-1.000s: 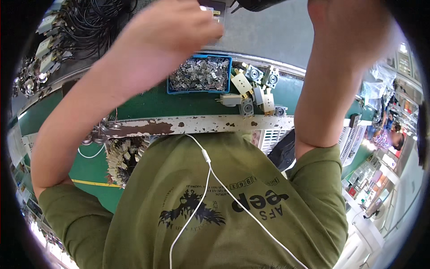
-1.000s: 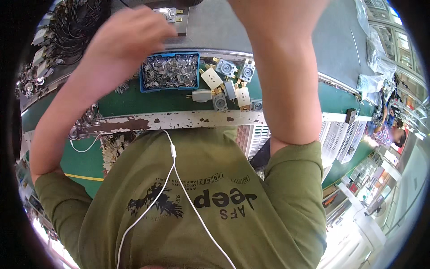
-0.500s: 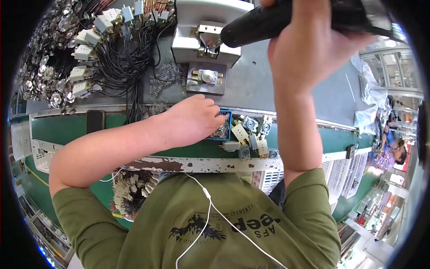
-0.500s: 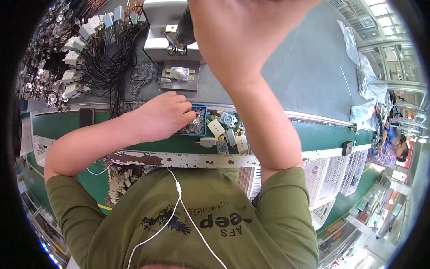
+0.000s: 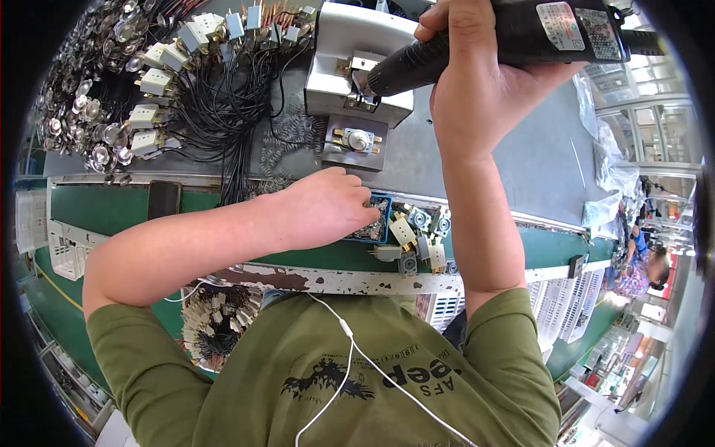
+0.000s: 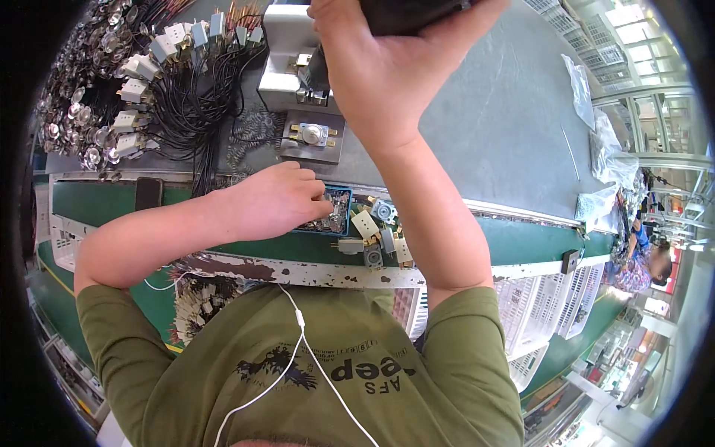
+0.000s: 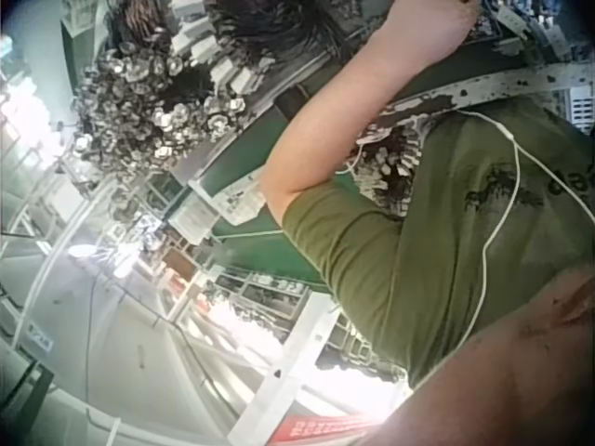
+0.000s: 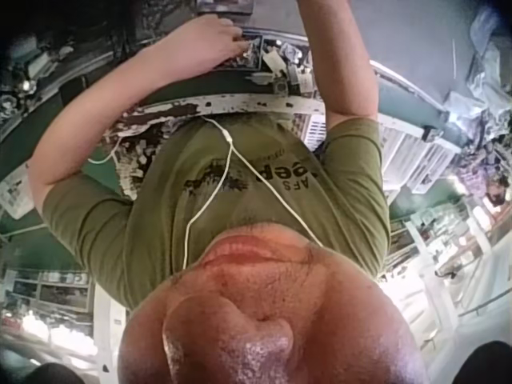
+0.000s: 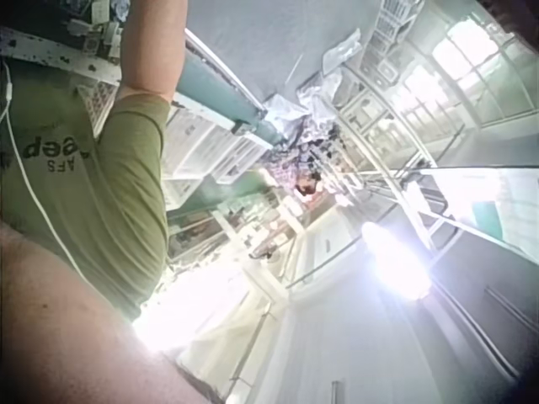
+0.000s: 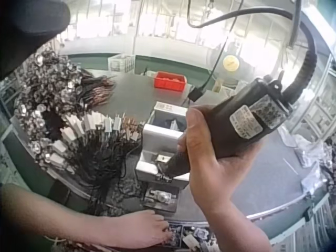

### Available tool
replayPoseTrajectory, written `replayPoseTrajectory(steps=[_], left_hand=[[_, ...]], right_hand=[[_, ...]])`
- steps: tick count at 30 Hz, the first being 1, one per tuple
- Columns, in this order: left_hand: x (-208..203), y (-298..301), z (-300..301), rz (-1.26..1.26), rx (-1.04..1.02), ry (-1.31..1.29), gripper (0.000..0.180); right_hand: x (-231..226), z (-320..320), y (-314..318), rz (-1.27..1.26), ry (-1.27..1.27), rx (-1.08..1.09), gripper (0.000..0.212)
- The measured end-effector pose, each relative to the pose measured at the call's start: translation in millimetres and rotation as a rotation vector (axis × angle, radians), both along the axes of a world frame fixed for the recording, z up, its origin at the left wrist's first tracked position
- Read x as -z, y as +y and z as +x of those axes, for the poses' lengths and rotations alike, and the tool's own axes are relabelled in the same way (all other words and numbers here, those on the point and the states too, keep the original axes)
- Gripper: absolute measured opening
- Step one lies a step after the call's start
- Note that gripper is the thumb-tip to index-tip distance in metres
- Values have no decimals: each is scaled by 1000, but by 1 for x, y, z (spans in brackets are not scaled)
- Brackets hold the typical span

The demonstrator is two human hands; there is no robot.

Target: Assembling small electronic components using an electric screwdriver at a factory workbench.

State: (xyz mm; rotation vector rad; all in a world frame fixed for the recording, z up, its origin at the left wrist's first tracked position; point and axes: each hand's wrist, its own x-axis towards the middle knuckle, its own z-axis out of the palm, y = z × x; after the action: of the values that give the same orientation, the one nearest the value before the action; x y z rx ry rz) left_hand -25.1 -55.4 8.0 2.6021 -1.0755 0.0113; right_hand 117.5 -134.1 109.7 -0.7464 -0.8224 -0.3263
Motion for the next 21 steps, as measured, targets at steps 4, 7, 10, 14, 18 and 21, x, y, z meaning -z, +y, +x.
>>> replayPoseTrajectory(steps=[4, 7, 10, 14, 18, 21], left_hand=[[1, -1, -2, -1, -4, 10, 8], [3, -1, -1, 10, 5, 30, 9], [3, 1, 0, 8, 2, 50, 10], [0, 2, 0, 36, 6, 54, 10], [0, 7, 0, 23, -4, 71, 9], [-5, 7, 1, 4, 0, 71, 8]], right_hand=[[-4, -23, -11, -322, 118, 299, 42], [3, 0, 11, 302, -152, -243, 44], [-4, -25, -9, -285, 134, 288, 44], [6, -4, 6, 280, -131, -257, 45], [-2, -8, 1, -40, 38, -37, 37], [-8, -2, -1, 263, -29, -432, 30]])
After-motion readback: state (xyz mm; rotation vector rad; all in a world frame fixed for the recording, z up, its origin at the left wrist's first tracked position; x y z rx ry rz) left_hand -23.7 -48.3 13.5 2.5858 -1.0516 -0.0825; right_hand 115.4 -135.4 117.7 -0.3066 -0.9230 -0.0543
